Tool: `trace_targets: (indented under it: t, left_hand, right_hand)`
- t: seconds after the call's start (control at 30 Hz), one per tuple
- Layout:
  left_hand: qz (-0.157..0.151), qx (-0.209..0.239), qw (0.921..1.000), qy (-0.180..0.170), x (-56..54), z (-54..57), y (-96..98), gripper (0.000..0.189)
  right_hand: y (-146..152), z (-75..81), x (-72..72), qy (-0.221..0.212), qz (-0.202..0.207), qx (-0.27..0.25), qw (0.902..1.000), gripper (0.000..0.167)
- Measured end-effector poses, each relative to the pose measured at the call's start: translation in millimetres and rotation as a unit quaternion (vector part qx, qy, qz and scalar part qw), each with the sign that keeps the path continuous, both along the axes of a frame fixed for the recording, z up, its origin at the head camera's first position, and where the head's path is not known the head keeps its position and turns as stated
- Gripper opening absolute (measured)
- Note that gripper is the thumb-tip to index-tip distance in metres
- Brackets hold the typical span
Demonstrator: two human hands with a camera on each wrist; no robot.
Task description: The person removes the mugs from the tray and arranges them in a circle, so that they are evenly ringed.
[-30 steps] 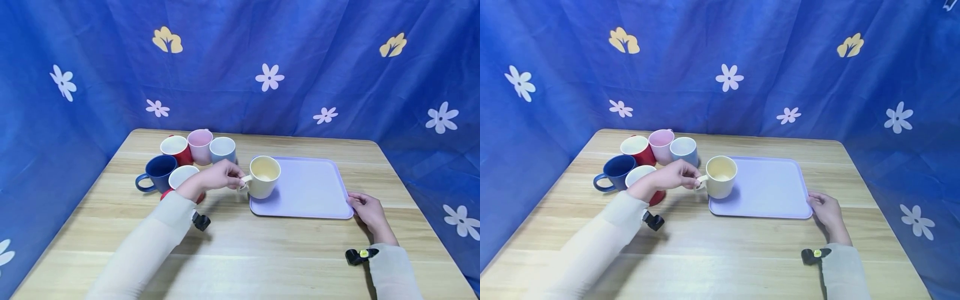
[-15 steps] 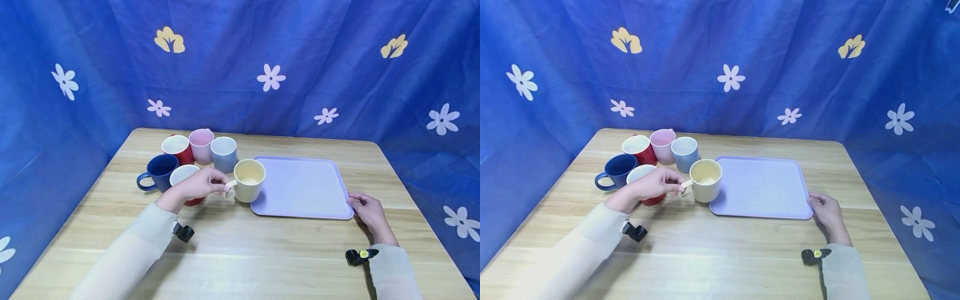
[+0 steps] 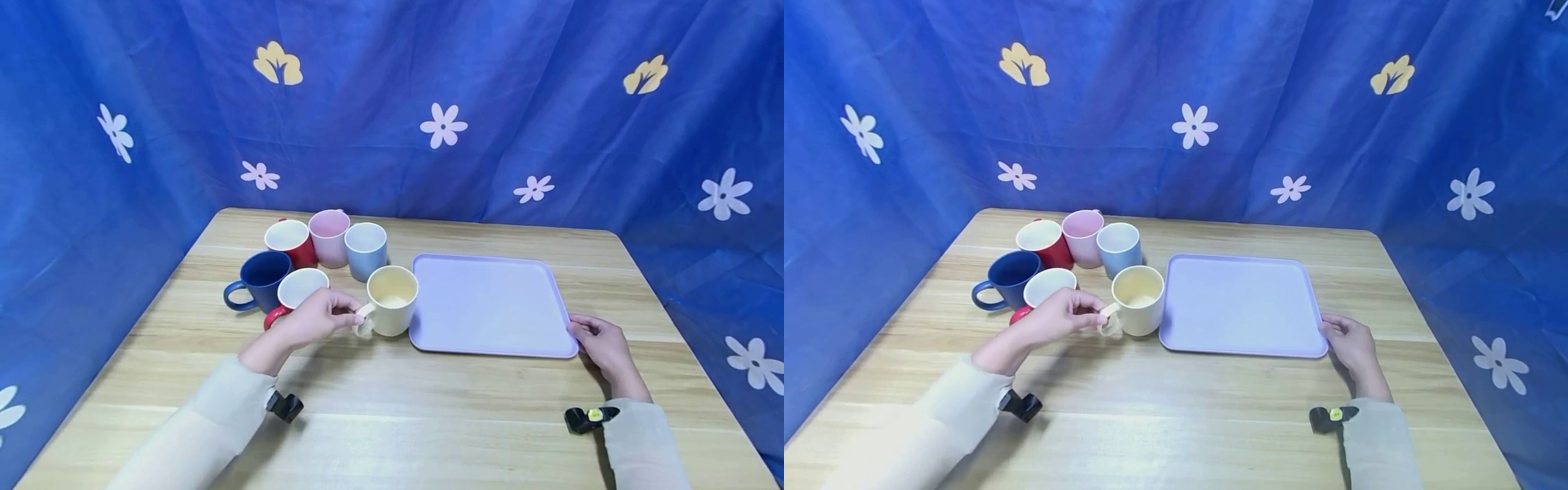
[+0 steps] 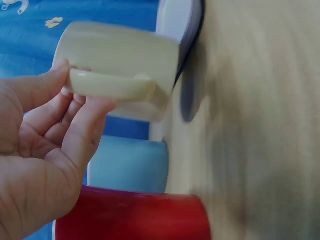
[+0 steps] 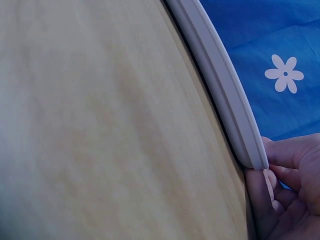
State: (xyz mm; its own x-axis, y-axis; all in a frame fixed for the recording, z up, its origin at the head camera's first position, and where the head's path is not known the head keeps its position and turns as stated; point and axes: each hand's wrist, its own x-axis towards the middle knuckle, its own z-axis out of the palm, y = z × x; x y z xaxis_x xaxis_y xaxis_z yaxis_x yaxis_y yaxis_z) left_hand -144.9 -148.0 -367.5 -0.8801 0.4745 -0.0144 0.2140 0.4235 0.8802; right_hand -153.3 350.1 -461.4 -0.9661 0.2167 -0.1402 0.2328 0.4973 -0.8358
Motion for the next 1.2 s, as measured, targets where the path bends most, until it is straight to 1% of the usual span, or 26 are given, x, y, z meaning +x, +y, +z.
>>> trace_targets:
  t: [0.17, 0.27, 0.37, 0.57, 0.67, 0.8, 0.97, 1.2]
  left_hand:
    - [0.05, 0.009, 0.9987, -0.008, 8.5, -10.9, -0.4, 0.01]
    - [0.08, 0.02, 0.9965, -0.014, 13.0, -16.1, 1.0, 0.011]
    - [0.109, 0.028, 0.9936, -0.008, 16.4, -20.1, 3.2, 0.012]
    - [0.174, 0.034, 0.9842, 0.008, 21.2, -28.3, 9.7, 0.011]
    - [0.208, 0.032, 0.9776, 0.011, 22.4, -31.7, 12.6, 0.01]
    - [0.245, 0.025, 0.9691, 0.017, 22.6, -34.0, 15.6, 0.008]
    - [0.276, 0.021, 0.9605, 0.029, 22.6, -35.0, 18.8, 0.009]
    - [0.303, 0.029, 0.9515, 0.046, 23.6, -37.0, 21.2, 0.01]
  right_hand:
    - [0, 0.1, 0.6, 0.013, 0.003, -0.011, 0.9998, 0.04]
    - [-1, 1.1, 1.0, 0.019, 0.004, -0.014, 0.9997, 0.04]
    - [-1, 1.4, 1.2, 0.018, 0.004, -0.011, 0.9998, 0.04]
    - [0, -0.1, 1.3, 0.016, 0.002, -0.009, 0.9998, 0.04]
    - [-1, 0.1, 1.7, 0.015, 0.002, -0.011, 0.9998, 0.041]
    - [-1, 1.1, 2.1, 0.016, 0.002, -0.011, 0.9998, 0.041]
    - [0, 1.9, 2.2, 0.02, 0.004, -0.011, 0.9997, 0.041]
    - [0, 0.3, 0.8, 0.017, 0.002, -0.014, 0.9998, 0.041]
